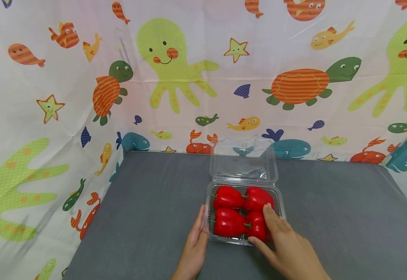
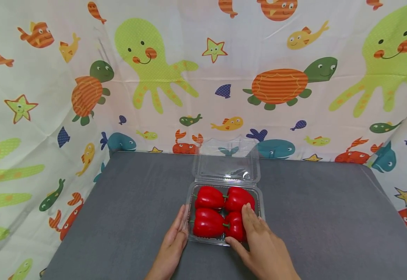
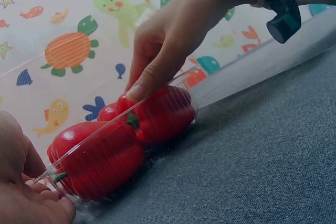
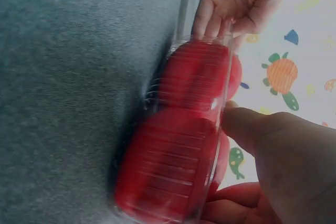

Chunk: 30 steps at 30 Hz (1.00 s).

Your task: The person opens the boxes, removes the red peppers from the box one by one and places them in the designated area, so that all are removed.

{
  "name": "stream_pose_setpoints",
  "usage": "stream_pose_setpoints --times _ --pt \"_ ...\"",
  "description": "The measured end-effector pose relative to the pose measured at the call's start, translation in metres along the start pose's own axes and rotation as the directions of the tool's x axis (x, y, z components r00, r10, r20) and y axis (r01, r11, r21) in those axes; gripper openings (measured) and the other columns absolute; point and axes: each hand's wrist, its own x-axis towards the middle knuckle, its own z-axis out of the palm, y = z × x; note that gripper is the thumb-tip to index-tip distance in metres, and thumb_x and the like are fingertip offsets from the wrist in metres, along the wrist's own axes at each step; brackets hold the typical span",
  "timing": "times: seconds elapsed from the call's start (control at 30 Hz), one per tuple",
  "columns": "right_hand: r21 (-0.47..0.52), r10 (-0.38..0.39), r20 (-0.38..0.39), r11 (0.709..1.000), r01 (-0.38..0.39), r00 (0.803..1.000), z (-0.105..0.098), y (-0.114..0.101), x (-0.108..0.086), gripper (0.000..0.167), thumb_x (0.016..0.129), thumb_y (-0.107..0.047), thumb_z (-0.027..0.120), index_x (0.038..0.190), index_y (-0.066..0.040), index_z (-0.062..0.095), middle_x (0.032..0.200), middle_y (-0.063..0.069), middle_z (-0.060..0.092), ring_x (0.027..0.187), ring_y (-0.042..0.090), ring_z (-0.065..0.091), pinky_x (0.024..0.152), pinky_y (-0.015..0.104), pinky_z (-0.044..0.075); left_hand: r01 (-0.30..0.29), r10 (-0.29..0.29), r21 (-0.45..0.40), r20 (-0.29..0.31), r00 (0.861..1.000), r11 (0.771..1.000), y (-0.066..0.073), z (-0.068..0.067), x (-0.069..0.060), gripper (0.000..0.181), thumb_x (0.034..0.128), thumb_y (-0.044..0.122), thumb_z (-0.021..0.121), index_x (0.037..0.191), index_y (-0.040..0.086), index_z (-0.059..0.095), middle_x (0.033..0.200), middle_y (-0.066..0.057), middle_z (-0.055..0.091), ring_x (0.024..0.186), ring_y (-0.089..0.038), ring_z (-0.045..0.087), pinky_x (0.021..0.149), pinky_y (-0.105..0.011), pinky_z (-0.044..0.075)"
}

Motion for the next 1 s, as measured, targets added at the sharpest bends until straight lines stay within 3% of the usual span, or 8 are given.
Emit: stream_pose_setpoints --times 0.23,0.57,1.0 --pt "0.015 0.014 0.006 1.0 -0.014 1.0 -0.002 -0.0029 0.0009 0.11 0.084 -0.08 0.067 0.164 -0.009 0.039 0.16 0.022 0.047 0.131 0.057 0.056 0.08 0.069 0.059 -0.026 0.026 -0.007 0.015 1.0 1.0 -0.0025 -0.0006 -0.0009 0.062 0.1133 0.002 0.034 0.17 0.006 0.011 0.177 -0.011 0.01 0.161 -0.031 0.006 0.118 -0.01 0.023" --pt "0.025 0.006 -0.026 1.0 -0.005 1.0 -0.0025 -0.0029 0.0034 0.104 0.084 -0.072 0.075 0.161 -0.01 0.045 0.153 0.022 0.056 0.125 0.056 0.061 0.075 0.064 0.062 0.026 -0.026 -0.008 0.003 1.0 1.0 -0.0008 -0.0007 -0.0005 0.063 0.113 0.001 0.034 0.171 0.012 0.012 0.177 -0.004 0.012 0.161 -0.023 0.009 0.117 -0.011 0.024" --pt "0.033 -0.031 -0.057 0.999 0.033 0.998 0.0002 0.0013 0.0056 0.1 0.084 -0.066 0.079 0.158 -0.007 0.049 0.143 0.024 0.064 0.121 0.054 0.065 0.076 0.058 0.064 0.031 -0.031 0.007 0.006 0.999 0.999 -0.0011 -0.001 -0.0017 0.065 0.112 -0.001 0.034 0.171 0.016 0.013 0.177 -0.001 0.012 0.162 -0.023 0.009 0.118 -0.012 0.025"
